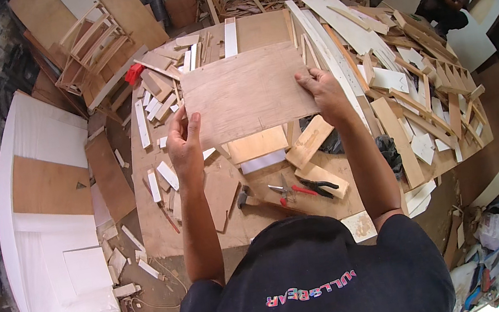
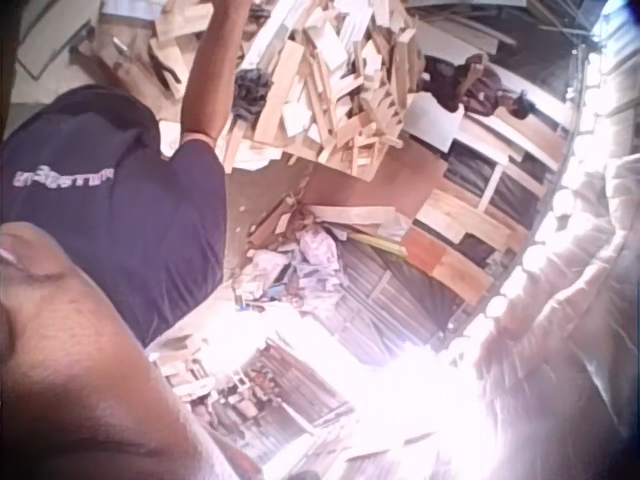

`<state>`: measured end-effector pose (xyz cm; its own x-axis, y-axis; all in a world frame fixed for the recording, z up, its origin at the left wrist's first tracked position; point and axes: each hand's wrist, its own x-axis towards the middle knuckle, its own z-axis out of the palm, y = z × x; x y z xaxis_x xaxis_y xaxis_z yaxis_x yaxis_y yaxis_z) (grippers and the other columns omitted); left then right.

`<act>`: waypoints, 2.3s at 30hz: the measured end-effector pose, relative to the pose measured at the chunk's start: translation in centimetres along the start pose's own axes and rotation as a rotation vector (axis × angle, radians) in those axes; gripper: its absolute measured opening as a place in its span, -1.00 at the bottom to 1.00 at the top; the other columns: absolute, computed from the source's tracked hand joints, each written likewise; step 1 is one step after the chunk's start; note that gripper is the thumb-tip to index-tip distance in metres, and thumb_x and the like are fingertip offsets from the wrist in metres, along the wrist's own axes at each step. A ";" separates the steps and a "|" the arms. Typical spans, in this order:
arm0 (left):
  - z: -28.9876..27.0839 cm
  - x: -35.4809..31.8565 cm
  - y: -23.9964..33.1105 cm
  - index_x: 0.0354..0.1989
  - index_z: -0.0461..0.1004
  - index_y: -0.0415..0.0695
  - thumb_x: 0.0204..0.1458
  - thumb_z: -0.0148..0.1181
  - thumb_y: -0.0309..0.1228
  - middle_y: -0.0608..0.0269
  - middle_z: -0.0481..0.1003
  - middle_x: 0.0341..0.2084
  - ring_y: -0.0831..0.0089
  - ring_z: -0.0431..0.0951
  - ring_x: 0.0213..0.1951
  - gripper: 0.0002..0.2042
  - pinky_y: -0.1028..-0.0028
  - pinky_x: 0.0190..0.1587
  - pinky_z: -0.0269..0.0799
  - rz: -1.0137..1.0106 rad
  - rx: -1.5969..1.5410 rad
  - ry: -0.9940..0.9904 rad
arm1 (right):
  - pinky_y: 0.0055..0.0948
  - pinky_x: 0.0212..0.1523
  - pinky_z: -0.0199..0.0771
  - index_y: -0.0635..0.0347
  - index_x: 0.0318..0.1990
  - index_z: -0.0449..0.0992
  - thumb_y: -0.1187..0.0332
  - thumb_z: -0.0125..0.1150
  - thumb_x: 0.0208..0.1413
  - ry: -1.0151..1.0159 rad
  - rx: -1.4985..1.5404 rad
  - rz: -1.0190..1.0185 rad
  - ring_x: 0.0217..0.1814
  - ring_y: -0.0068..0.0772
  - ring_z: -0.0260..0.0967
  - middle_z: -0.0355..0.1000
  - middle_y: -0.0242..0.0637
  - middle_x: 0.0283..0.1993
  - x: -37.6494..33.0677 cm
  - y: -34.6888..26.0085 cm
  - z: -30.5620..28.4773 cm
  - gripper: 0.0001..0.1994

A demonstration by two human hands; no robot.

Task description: The person assembles a small wooden structure by hammering nails into wood pieces, using pliers to pull out a nail, and measuring sections with a tape measure. They then use a hand saw to cut a piece of wood.

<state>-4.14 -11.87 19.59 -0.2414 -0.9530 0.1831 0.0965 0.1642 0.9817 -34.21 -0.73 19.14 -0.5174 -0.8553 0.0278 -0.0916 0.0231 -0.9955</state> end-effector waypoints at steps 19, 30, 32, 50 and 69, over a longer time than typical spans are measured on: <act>-2.4 0.4 -2.3 0.31 0.28 -0.49 0.15 0.22 -0.52 -0.04 0.47 0.10 0.34 0.52 0.08 -0.45 0.45 0.21 0.40 -0.272 -0.201 -0.064 | -0.34 0.39 0.24 0.40 0.47 0.16 0.35 0.32 0.15 -0.071 -0.250 0.052 0.40 -0.05 0.31 0.29 0.25 0.38 -1.0 -2.1 1.4 -0.24; -1.7 -0.7 -2.2 0.29 0.33 -0.48 0.16 0.23 -0.50 -0.02 0.50 0.09 0.40 0.53 0.06 -0.47 0.47 0.18 0.43 -0.223 -0.194 -0.055 | -0.45 0.36 0.26 0.43 0.45 0.19 0.47 0.24 0.17 -0.121 0.168 0.025 0.34 -0.22 0.35 0.34 0.11 0.36 -0.6 0.3 0.4 -0.32; -1.5 -0.9 -2.2 0.28 0.34 -0.47 0.15 0.24 -0.50 -0.03 0.49 0.11 0.39 0.54 0.07 -0.47 0.47 0.18 0.43 -0.231 -0.201 -0.040 | -0.47 0.36 0.26 0.43 0.45 0.18 0.48 0.23 0.18 -0.115 0.190 0.016 0.34 -0.23 0.35 0.34 0.11 0.36 -0.6 0.5 0.4 -0.32; -0.1 -0.6 -0.6 0.30 0.35 -0.44 0.22 0.14 -0.50 -0.06 0.51 0.12 0.36 0.55 0.10 -0.52 0.48 0.21 0.41 -0.205 -0.050 0.076 | -0.51 0.21 0.37 0.25 0.50 0.15 0.43 0.17 0.29 -0.066 0.133 -0.079 0.09 -0.40 0.45 0.50 -0.06 0.13 -1.1 0.5 1.8 -0.36; -1.2 -4.0 -3.2 0.27 0.40 -0.29 0.29 0.13 -0.29 0.10 0.55 0.00 0.47 0.52 -0.11 -0.55 0.47 -0.10 0.45 -0.100 -0.369 0.040 | -0.49 0.20 0.43 0.27 0.49 0.16 0.41 0.12 0.32 0.141 0.532 -0.096 0.22 -0.44 0.42 0.40 -0.04 0.28 -4.9 2.3 0.7 -0.40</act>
<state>-2.30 -8.91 15.62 -0.2300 -0.9701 0.0781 0.4170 -0.0257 0.9085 -31.32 3.13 16.64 -0.6402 -0.7622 0.0955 0.2794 -0.3469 -0.8953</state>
